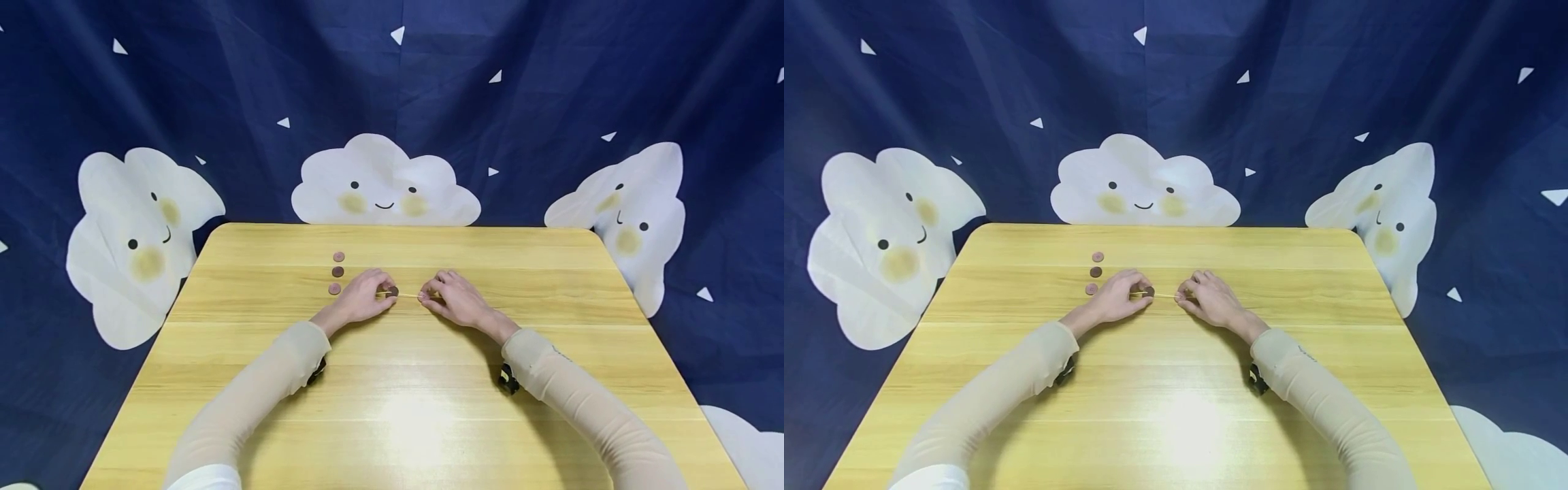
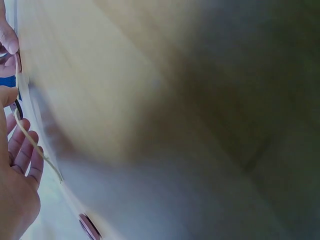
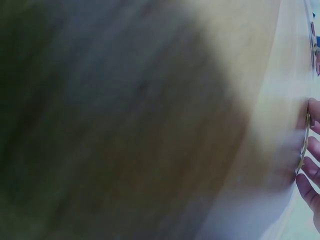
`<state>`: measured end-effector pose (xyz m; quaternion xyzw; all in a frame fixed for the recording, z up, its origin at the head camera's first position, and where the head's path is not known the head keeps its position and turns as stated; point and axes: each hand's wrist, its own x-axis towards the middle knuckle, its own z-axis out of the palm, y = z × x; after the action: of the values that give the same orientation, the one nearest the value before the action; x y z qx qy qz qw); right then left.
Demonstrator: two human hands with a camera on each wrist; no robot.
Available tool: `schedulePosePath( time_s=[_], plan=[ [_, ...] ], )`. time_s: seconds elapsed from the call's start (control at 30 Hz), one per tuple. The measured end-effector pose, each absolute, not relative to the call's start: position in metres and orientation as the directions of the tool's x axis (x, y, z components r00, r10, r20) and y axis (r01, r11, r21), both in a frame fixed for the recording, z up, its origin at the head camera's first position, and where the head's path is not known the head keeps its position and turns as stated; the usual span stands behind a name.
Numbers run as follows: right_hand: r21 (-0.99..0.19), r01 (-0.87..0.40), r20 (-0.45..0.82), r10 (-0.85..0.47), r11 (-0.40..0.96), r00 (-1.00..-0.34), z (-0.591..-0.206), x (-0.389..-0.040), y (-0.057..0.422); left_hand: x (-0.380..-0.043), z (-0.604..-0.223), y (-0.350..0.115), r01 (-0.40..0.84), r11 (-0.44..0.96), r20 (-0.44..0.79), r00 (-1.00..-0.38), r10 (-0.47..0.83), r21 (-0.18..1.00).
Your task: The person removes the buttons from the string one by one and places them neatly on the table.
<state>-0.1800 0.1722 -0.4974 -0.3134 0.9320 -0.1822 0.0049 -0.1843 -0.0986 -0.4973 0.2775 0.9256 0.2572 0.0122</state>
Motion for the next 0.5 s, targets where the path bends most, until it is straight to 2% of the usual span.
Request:
schedulePosePath(
  time_s=[0.5],
  plan=[
    [-0.347,-0.589,0.113,-0.59,0.73,-0.799,-0.499,-0.18,0.173,-0.18,-0.497,-0.117,0.493,0.708,0.168,-0.861,0.479,0.506]
  ],
)
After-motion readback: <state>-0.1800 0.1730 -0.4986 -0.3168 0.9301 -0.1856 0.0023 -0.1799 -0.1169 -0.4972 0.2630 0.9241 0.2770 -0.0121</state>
